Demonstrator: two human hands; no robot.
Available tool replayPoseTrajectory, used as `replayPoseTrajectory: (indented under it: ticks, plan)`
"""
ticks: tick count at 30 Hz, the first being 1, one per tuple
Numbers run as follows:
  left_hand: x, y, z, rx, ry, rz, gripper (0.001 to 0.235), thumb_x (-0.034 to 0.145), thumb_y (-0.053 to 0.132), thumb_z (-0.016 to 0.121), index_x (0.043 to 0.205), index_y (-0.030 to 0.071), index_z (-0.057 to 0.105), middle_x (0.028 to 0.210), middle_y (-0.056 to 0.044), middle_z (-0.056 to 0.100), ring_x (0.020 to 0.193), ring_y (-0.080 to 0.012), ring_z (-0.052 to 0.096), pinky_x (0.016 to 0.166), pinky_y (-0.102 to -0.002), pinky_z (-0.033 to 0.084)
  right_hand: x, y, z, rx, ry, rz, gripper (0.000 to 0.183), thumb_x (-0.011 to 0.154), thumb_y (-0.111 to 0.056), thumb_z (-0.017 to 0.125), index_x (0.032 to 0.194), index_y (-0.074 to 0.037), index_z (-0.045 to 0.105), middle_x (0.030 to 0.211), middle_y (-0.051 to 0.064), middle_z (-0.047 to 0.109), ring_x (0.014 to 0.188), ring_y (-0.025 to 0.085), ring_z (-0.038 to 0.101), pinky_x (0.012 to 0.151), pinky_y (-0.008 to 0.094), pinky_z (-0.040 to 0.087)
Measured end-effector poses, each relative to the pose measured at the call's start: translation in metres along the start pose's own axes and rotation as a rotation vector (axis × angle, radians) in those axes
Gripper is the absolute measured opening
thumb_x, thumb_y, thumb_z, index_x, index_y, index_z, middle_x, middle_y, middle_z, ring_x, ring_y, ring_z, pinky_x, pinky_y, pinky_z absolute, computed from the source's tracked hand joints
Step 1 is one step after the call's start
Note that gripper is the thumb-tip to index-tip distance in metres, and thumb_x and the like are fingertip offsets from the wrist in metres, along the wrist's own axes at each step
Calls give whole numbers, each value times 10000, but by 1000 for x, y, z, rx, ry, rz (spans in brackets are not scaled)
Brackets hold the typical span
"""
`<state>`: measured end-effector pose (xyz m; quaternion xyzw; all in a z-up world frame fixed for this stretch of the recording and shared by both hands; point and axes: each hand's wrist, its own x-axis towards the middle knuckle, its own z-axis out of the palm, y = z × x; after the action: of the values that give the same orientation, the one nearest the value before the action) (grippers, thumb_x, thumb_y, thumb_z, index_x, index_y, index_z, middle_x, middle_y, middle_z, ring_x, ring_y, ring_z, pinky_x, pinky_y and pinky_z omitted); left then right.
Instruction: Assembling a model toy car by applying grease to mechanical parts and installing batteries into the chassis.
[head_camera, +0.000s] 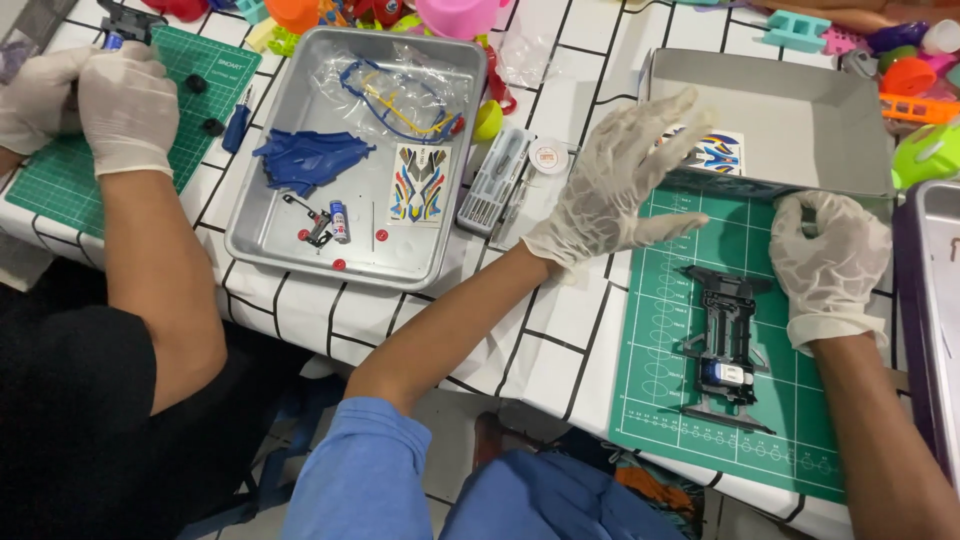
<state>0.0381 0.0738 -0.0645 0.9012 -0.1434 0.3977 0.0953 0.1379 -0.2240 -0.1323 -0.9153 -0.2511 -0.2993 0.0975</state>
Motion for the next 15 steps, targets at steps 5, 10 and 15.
replayPoseTrajectory:
  ticks: [5, 10, 15]
  plan:
    - [5, -18, 13, -500, 603, -105, 952, 922, 767, 500, 1692, 421, 60, 1775, 33, 121, 1694, -200, 179, 1465, -514, 250, 0, -4, -13, 163, 8, 65, 351, 1285, -151, 697, 946, -152, 786, 811, -2, 710, 693, 192, 641, 815, 375, 487]
    - [3, -34, 10, -310, 575, -185, 1014, 871, 866, 305, 1695, 433, -97, 1793, 40, -109, 1710, -212, -64, 1466, -583, 8, 8, -31, -45, 541, 103, -62, 172, 1191, 118, 608, 1152, 83, 772, 964, 151, 745, 900, 263, 724, 947, 395, 593]
    - [2, -46, 14, -160, 570, -146, 1076, 829, 923, 276, 1686, 420, -136, 1778, 23, -182, 1689, -229, -112, 1432, -607, -37, 18, -48, -68, 612, 215, -231, 250, 1095, 274, 572, 1294, 246, 719, 1101, 335, 749, 996, 391, 744, 952, 453, 625]
